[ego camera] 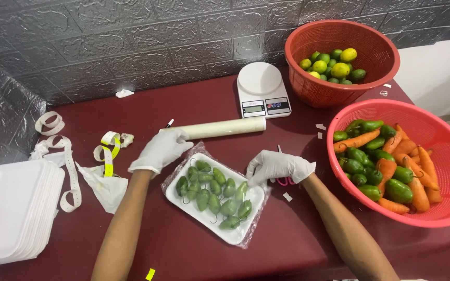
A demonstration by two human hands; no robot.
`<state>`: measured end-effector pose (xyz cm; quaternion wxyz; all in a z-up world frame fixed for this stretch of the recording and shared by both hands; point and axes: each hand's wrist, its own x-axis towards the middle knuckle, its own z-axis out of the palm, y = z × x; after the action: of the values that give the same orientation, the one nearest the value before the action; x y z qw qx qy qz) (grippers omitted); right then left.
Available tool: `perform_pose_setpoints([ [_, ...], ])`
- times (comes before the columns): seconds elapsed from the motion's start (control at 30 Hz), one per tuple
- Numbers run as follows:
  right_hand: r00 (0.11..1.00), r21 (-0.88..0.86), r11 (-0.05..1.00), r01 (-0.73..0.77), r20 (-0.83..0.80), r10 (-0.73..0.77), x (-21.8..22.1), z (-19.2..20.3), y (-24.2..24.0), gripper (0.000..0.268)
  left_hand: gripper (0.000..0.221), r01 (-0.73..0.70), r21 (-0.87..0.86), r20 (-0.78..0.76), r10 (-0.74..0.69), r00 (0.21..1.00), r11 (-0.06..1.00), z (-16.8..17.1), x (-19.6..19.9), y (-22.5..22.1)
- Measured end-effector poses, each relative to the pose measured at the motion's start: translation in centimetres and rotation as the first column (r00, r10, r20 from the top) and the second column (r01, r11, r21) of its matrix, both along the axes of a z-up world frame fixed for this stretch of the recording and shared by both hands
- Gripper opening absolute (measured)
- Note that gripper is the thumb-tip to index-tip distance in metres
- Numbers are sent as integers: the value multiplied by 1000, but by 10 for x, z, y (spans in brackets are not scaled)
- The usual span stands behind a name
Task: Wrapping a tray of green chilies with plastic film and cutting it with scissors
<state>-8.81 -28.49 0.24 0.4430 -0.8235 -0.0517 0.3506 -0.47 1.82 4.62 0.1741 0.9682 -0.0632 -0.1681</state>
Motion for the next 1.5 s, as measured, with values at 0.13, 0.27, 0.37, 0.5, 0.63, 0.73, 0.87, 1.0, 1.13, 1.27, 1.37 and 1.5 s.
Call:
perform_pose_setpoints([
  [0.13, 1000, 19, 1000, 18, -11, -17, 2, 0, -4, 32, 47, -10, -23, -55, 9, 998, 1000, 7, -2, 11],
  [0.27, 999, 47, 998, 37, -27, -36, 6, 1, -7, 30, 42, -4, -23, -189, 0, 982, 1000, 42, -18, 16],
  [0.37, 987, 109, 983, 150, 33, -154, 20, -16, -3, 33, 40, 14, 0, -297, -14, 955, 1000, 40, -17, 22],
  [0.5, 901, 180, 905, 385, 136, -411, 19, -19, 12, 32, 50, -16, 35, -389, 28, 921, 999, 37, -19, 22],
  [0.63, 827, 140, 861, 489, 240, -508, 20, -24, 19, 30, 58, -52, -13, -419, 41, 907, 999, 39, -41, 24],
  [0.73, 784, -131, 879, 458, 524, -331, 24, -34, 18, 30, 53, -101, -100, -412, 51, 910, 990, 35, -69, 25],
  [0.87, 461, -84, 957, 277, 885, -56, 27, -41, 19, 27, 44, -125, -263, -281, 48, 959, 957, -4, -90, 39],
  [1.0, 264, -39, 981, 188, 964, -12, 27, -46, 20, 39, 42, -348, -414, -265, 254, 930, 841, -34, -100, 47],
  [1.13, 328, 11, 988, 153, 943, -61, 40, -66, 19, 39, 52, -434, -626, -281, 332, 901, 648, -60, -104, 34],
  [1.27, 423, 83, 989, 123, 897, -127, 44, -74, 18, 38, 38, -447, -643, -269, 363, 892, 622, -47, -112, 9],
  [1.37, 494, 150, 977, 153, 844, -207, 44, -73, 15, 35, 41, -410, -672, -232, 351, 907, 616, -35, -118, -6],
  [1.5, 603, 276, 928, 249, 706, -371, 34, -52, 17, 32, 52, -311, -702, -216, 225, 950, 641, 3, -134, -36],
])
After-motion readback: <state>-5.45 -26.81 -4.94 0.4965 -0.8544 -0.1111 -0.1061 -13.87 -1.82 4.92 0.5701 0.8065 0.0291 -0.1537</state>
